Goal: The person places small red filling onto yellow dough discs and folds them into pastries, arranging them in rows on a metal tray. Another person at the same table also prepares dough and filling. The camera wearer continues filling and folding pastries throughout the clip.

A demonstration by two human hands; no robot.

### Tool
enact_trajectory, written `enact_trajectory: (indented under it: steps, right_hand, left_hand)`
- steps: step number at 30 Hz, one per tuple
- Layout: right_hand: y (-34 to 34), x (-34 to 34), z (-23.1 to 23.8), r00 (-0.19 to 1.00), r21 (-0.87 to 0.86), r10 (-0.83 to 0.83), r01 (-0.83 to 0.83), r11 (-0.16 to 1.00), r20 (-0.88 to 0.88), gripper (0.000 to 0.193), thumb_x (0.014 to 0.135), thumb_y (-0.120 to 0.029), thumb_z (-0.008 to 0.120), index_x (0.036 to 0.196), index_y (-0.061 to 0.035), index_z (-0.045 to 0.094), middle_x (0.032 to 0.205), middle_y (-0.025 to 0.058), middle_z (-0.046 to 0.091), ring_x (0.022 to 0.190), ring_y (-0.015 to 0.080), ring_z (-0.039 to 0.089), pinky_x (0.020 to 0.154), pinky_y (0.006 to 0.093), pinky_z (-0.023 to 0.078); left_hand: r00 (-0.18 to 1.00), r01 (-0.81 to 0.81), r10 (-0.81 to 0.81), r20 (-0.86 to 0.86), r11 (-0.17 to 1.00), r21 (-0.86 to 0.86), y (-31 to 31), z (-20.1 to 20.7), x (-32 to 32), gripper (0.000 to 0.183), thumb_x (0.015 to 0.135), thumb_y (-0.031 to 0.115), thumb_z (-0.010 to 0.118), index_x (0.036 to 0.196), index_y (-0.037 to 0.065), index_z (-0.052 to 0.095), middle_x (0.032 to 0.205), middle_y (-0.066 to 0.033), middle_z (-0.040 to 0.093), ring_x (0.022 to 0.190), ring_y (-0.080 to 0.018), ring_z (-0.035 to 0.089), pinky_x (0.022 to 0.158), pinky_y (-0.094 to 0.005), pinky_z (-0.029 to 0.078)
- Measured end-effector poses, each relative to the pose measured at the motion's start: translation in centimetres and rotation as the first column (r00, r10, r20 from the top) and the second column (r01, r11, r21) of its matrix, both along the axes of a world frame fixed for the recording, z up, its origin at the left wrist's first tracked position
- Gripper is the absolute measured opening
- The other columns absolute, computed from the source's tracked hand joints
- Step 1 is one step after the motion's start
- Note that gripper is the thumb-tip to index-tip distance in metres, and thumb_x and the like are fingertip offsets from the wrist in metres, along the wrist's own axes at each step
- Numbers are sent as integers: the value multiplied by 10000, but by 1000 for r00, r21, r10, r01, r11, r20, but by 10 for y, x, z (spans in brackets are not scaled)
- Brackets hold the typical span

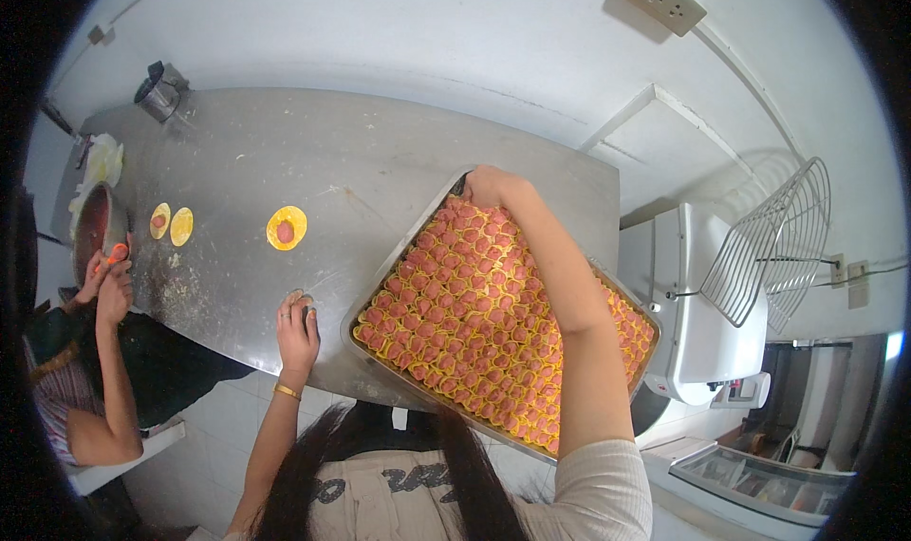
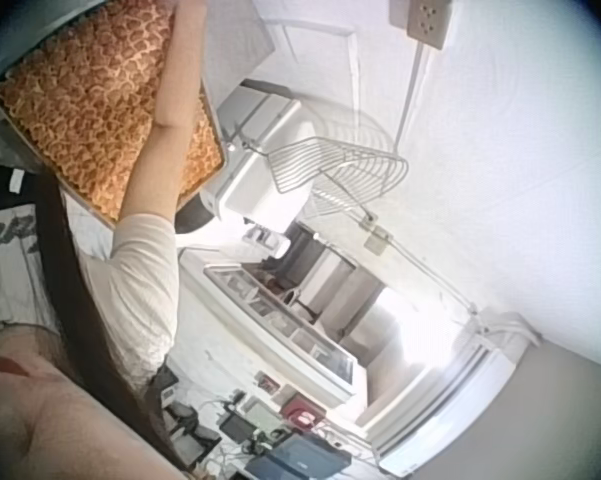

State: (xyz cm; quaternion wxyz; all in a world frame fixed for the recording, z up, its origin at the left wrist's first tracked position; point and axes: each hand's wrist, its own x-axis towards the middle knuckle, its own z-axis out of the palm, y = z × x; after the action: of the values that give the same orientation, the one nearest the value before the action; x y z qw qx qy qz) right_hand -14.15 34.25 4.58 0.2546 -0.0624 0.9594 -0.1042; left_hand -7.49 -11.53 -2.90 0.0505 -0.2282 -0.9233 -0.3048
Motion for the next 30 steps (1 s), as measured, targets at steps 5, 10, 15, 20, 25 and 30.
enact_trajectory:
  steps: [5,10,15,20,25,30]
  right_hand:
    - [5,-2,-5,999,-64,-50,50,997,1,326,693,-80,583,980,-139,727,944,144,687,884,317,642,791,382,517]
    - [2,-4,2,994,-29,-109,110,994,26,285,705,-96,574,943,-96,731,939,161,685,874,325,641,800,375,515]
    - [-10,-7,5,988,48,-134,131,990,70,284,724,-206,567,903,-42,715,938,222,667,883,353,641,792,409,507]
    - [-8,-13,12,966,-47,-222,230,972,133,333,731,-234,551,921,-3,697,956,233,664,897,353,643,786,423,502]
    - [-12,-17,18,955,25,-246,245,969,168,312,758,-244,547,920,-20,691,949,211,674,877,327,640,774,413,490]
    - [-24,-16,29,924,96,-293,277,956,245,348,744,-248,547,948,-5,690,985,220,666,919,330,638,792,415,498]
  left_hand:
    - [1000,7,-7,0,1000,-7,0,1,0,210,873,117,551,1070,45,540,1219,-163,501,1123,-360,480,961,-454,378]
    - [1000,6,-6,4,1000,-12,1,3,0,213,871,118,554,1070,44,540,1222,-159,501,1132,-357,476,963,-455,377]
    - [1000,10,-10,-15,1000,-15,2,4,0,209,872,114,551,1068,42,542,1224,-154,502,1136,-354,476,966,-454,378]
    - [999,27,-29,30,998,59,-2,1,-6,190,895,112,527,1054,11,548,1201,-178,512,1135,-359,477,970,-439,379]
    - [970,-236,244,-10,945,228,-4,-7,-42,192,917,103,512,1048,-33,542,1113,-207,518,1051,-359,498,928,-419,399]
    - [896,-434,443,-21,885,168,-1,-9,-87,216,891,94,576,1061,-36,550,1028,-181,513,957,-310,522,853,-397,437]
